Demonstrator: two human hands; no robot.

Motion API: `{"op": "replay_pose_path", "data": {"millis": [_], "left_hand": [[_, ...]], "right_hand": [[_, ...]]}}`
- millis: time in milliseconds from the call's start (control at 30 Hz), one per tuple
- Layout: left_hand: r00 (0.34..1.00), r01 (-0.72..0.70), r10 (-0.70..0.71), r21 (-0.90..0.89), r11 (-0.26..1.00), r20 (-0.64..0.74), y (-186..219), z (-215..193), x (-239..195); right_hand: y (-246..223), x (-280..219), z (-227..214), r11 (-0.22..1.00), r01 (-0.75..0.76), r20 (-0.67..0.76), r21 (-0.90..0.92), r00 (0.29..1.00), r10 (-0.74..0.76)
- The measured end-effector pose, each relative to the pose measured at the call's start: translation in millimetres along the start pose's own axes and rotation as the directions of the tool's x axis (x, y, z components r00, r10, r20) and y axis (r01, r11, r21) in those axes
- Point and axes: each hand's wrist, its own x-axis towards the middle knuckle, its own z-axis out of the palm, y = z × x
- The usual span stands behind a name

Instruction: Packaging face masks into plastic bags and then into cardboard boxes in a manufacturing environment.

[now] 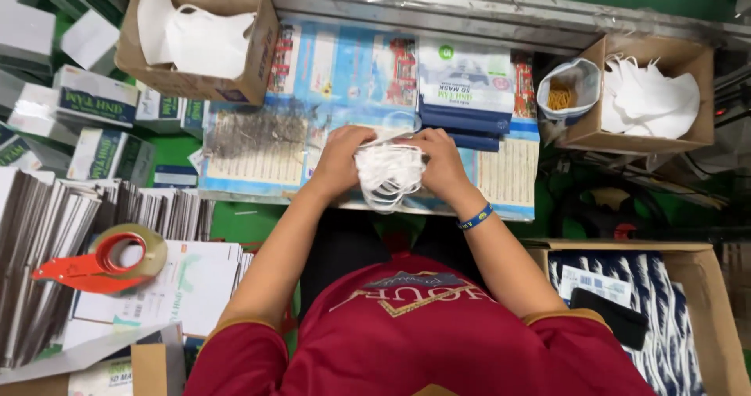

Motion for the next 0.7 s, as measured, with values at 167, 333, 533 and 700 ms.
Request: {"op": "replay_pose_path", "data": {"millis": [167,333,533,700], "left_hand": [[0.993,0.078,-0.071,-0.067,0.995,0.094,-14,21,-12],[0.972,0.116,-0.092,-0.101,0.988,0.215,3,-4,-10],[0.987,0.057,-0.051,-0.031,0.998,0.154,9,-15,-17],[0.985,0.095,-0.089,-0.031,0.995,0.15,22,-12,-15]], "right_hand": [[-42,2,-21,0.972,-0.064,-0.173,0.227,0.979,0.105],[-48,-2,-50,0.939,0.147,-0.311,0.311,0.949,-0.046],[-50,-3,-43,0.961,-0.005,-0.06,0.275,0.998,0.022],[-20,-6,-7,0.963,-0.067,-0.018,0.26,0.997,0.074]]}}
